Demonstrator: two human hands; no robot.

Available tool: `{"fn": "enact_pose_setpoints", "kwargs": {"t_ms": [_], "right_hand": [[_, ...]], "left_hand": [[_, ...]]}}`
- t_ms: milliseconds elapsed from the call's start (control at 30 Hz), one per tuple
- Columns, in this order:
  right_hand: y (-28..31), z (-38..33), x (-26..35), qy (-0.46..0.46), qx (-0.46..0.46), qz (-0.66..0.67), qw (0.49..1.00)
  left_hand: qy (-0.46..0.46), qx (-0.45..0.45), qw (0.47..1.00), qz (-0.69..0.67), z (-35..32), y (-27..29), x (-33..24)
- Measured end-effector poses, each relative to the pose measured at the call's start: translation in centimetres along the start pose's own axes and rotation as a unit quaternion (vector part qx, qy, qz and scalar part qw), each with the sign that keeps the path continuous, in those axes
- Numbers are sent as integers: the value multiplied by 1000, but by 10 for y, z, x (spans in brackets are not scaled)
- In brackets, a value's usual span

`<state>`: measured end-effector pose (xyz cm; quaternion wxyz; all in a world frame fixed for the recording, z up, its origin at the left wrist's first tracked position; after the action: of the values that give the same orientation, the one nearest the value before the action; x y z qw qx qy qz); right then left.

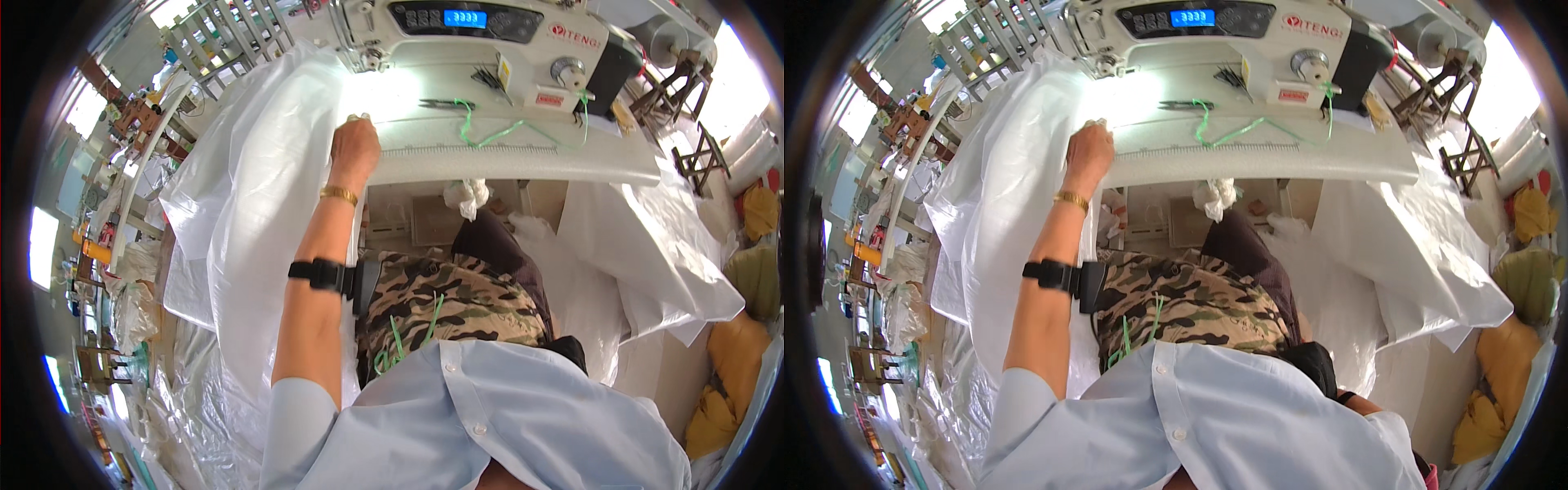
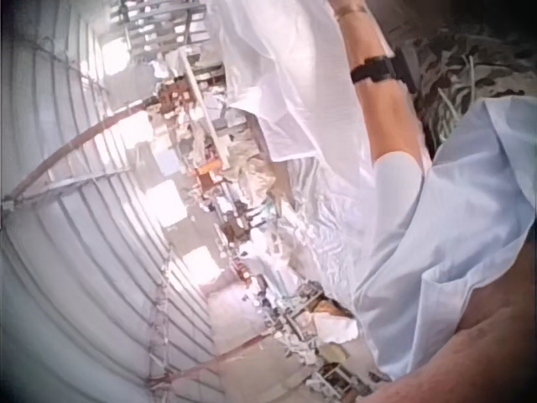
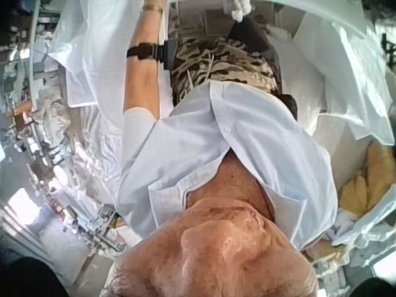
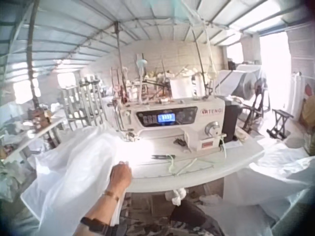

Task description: Sewing pieces of white plastic or coated fabric using an industrial sewing machine.

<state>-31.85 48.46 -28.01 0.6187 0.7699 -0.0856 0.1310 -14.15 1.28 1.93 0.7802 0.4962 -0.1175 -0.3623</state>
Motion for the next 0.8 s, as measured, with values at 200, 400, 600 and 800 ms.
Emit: {"fn": "enact_pose_setpoints", "kwargs": {"t_ms": [200, 400, 600, 800], "right_hand": [[18, -26, 5, 13, 94, 56, 994], [82, -28, -3, 18, 129, 161, 978], [201, 95, 22, -16, -139, 55, 989], [249, 210, 110, 70, -74, 375, 921]], "left_hand": [[-111, -66, 987, -100, -52, 119, -23], [-21, -51, 993, 108, -48, 177, 133], [129, -3, 986, 106, -51, 141, 278], [177, 42, 980, 76, -34, 82, 294]]}}
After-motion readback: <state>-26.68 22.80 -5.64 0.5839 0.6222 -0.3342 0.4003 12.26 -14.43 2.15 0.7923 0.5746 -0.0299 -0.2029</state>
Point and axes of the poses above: each hand's wrist, its own z-axis towards the middle knuckle, its own y-axis out of the back of the hand, x = y × z, the point moved 5 cm from there along z, towards the middle knuckle, and after that the axes turned 2 degrees about -x, right-handed, at the moved point
